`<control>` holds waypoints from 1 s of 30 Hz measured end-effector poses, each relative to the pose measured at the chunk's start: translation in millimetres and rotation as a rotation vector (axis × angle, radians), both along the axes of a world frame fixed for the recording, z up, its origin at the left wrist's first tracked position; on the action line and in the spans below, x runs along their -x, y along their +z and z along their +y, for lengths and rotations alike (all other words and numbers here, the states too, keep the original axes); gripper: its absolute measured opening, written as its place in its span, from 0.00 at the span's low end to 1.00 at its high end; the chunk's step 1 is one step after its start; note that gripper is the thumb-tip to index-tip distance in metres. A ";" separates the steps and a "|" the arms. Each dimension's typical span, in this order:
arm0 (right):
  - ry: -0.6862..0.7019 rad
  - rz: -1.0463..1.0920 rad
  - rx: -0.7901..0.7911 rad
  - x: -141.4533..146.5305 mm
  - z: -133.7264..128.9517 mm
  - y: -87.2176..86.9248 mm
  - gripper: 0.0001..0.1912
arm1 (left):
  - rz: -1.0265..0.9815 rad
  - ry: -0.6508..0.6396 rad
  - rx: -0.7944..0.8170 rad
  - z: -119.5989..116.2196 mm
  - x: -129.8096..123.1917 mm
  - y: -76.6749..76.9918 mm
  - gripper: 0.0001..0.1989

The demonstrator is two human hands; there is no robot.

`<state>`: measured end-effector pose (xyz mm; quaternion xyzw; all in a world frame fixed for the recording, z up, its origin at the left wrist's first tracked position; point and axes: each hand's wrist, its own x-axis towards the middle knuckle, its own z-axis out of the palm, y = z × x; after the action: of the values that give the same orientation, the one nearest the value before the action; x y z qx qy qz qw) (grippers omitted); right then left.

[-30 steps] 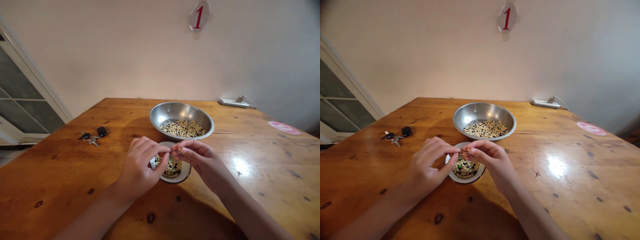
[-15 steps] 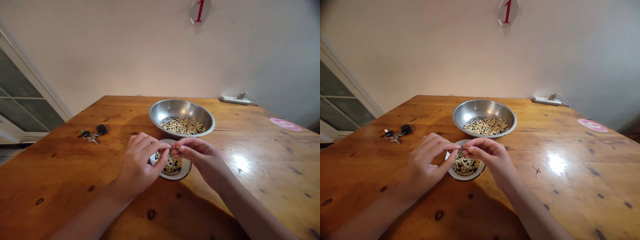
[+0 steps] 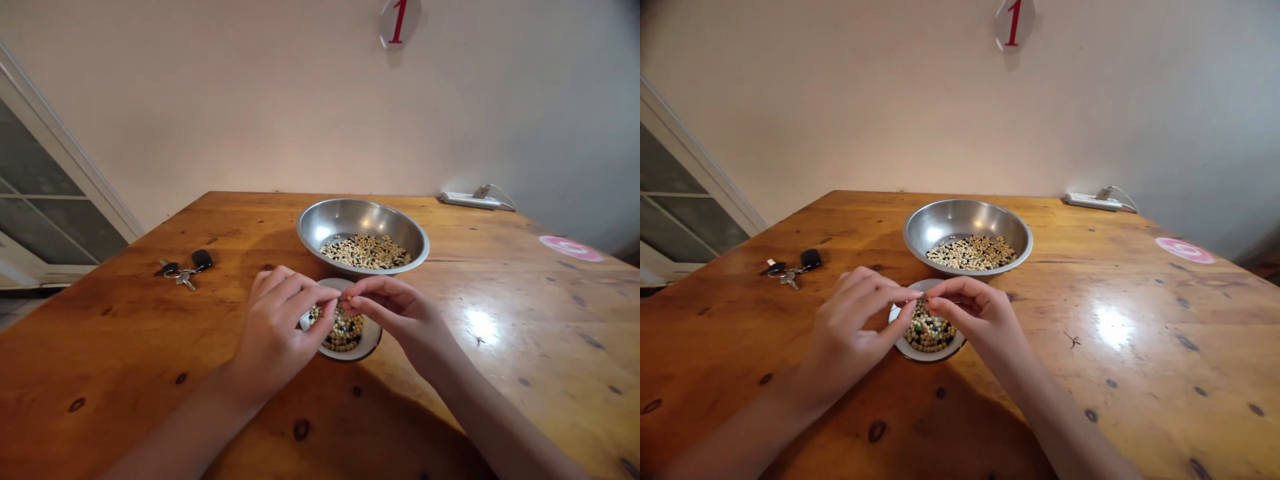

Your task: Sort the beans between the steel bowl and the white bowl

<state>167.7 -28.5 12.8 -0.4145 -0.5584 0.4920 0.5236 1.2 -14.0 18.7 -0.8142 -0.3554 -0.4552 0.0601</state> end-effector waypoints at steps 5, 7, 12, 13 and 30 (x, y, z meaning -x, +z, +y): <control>-0.006 -0.005 -0.049 2.1 0.1 -1.2 0.10 | -0.005 -0.024 0.013 0.9 0.9 -1.2 0.04; -0.008 0.050 -0.031 1.5 1.9 -1.7 0.13 | -0.046 -0.047 0.053 2.3 1.2 -2.3 0.03; -0.007 0.091 -0.001 0.1 6.3 -6.0 0.08 | -0.144 -0.088 0.202 5.2 0.8 -6.6 0.03; -0.013 0.088 0.004 0.4 6.8 -7.0 0.08 | -0.148 -0.092 0.225 5.5 0.5 -7.4 0.03; -0.022 -0.171 -0.220 3.1 7.2 -15.0 0.09 | -0.032 -0.026 0.286 11.9 -3.3 -15.1 0.08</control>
<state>164.5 -21.2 -2.2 -0.4012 -0.6471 0.3849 0.5216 4.5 -2.1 3.6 -0.8117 -0.4068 -0.4136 -0.0682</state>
